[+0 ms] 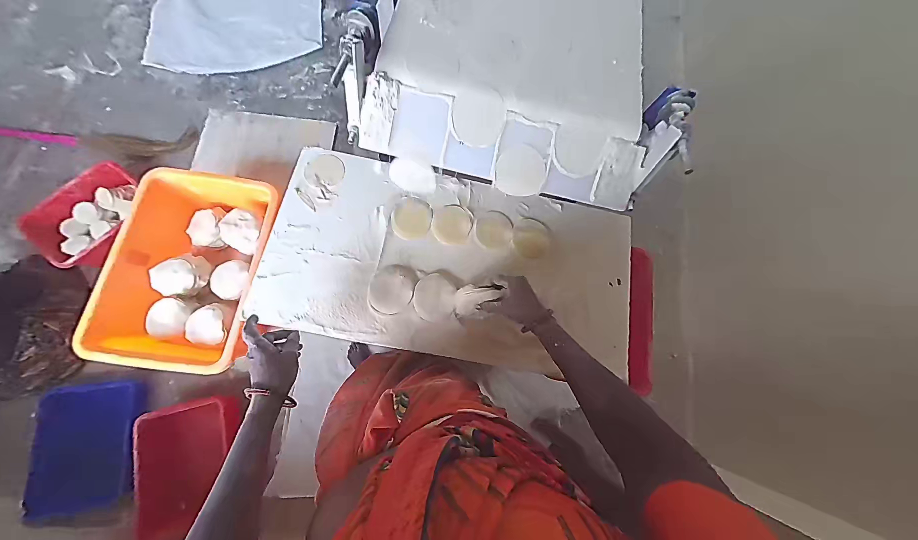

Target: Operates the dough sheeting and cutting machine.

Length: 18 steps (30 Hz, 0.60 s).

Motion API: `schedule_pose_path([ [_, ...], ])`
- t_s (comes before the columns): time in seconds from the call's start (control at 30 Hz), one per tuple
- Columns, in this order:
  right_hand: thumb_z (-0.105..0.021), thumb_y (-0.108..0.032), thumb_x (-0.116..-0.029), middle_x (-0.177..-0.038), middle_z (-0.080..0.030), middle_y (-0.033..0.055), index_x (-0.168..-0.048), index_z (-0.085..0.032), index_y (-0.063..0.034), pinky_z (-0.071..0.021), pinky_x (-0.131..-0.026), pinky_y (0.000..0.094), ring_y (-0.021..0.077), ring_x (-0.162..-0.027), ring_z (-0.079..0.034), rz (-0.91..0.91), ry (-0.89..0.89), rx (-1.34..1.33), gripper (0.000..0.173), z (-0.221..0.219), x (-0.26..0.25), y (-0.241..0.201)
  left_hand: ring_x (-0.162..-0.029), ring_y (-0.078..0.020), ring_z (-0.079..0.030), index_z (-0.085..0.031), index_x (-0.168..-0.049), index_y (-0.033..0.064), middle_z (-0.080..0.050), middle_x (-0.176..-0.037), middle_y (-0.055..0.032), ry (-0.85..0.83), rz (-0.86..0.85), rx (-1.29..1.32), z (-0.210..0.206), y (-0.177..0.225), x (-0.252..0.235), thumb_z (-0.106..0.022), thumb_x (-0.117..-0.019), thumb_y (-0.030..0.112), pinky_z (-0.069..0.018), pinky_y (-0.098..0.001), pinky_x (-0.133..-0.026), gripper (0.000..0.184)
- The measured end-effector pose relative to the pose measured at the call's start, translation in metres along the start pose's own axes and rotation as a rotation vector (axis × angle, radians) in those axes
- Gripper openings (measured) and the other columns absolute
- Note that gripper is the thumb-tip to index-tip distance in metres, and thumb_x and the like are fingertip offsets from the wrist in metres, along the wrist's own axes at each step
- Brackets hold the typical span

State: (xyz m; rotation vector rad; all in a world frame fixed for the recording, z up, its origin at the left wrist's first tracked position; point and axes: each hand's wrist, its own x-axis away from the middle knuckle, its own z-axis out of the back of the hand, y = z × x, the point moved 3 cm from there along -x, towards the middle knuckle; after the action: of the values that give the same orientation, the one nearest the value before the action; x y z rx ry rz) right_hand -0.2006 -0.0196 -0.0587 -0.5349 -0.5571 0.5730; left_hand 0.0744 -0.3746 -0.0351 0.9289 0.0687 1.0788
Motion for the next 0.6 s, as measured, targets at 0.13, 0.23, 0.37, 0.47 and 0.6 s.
schedule_pose_path([
  [0.13,-0.085,-0.023,-0.0852,-0.103,-0.074,0.0218,-0.111,-0.075,0.0006,-0.0537,-0.09,0.0583,0.0374,-0.097,-0.071,0.007,0.122,-0.103,0.036,-0.019,0.0,0.018,-0.091,-0.0304,-0.073,-0.01,-0.159,-0.0036,-0.065,-0.122,-0.0271,-0.007,-0.004,-0.039,0.001,0.01,0.007,-0.058,-0.1024,0.008,-0.0593,-0.0455,-0.085,0.075],
  [0.23,-0.085,-0.02,-0.0831,-0.102,-0.073,0.0218,-0.107,-0.073,0.0031,-0.0554,-0.087,0.0551,0.0351,-0.095,-0.071,0.046,0.291,-0.182,0.035,-0.013,0.006,0.015,-0.09,-0.0313,-0.073,-0.011,-0.159,-0.0031,-0.065,-0.121,-0.0273,0.009,-0.049,-0.039,0.005,0.016,0.008,-0.059,-0.1016,0.009,-0.0593,-0.0469,-0.086,0.076],
  [0.37,-0.083,-0.019,-0.0858,-0.115,-0.073,0.0196,-0.125,-0.07,-0.002,-0.0565,-0.094,0.0543,0.0335,-0.103,-0.072,0.024,0.412,-0.198,0.045,-0.022,0.005,0.019,-0.089,-0.0315,-0.073,-0.013,-0.159,-0.0021,-0.067,-0.12,-0.0266,0.014,-0.053,-0.053,0.002,0.026,0.008,-0.057,-0.1025,0.01,-0.059,-0.048,-0.085,0.073],
  [0.47,-0.08,-0.019,-0.0889,-0.109,-0.073,0.0231,-0.12,-0.071,0.0011,-0.055,-0.09,0.0589,0.0389,-0.099,-0.072,-0.021,0.386,-0.143,0.038,-0.036,-0.005,0.018,-0.092,-0.0327,-0.073,-0.012,-0.16,-0.0023,-0.067,-0.12,-0.0262,-0.033,-0.068,-0.106,-0.003,0.03,0.014,-0.055,-0.1035,0.009,-0.058,-0.0489,-0.088,0.072],
  [0.6,-0.077,-0.021,-0.0867,-0.106,-0.074,0.0208,-0.12,-0.069,0.004,-0.0589,-0.087,0.0509,0.0324,-0.095,-0.073,0.059,0.612,-0.156,0.042,-0.032,0.006,0.013,-0.095,-0.0363,-0.072,-0.015,-0.159,-0.0015,-0.067,-0.119,-0.0266,-0.028,-0.145,-0.142,-0.002,0.029,0.008,-0.055,-0.1037,0.009,-0.0568,-0.0527,-0.089,0.07],
])
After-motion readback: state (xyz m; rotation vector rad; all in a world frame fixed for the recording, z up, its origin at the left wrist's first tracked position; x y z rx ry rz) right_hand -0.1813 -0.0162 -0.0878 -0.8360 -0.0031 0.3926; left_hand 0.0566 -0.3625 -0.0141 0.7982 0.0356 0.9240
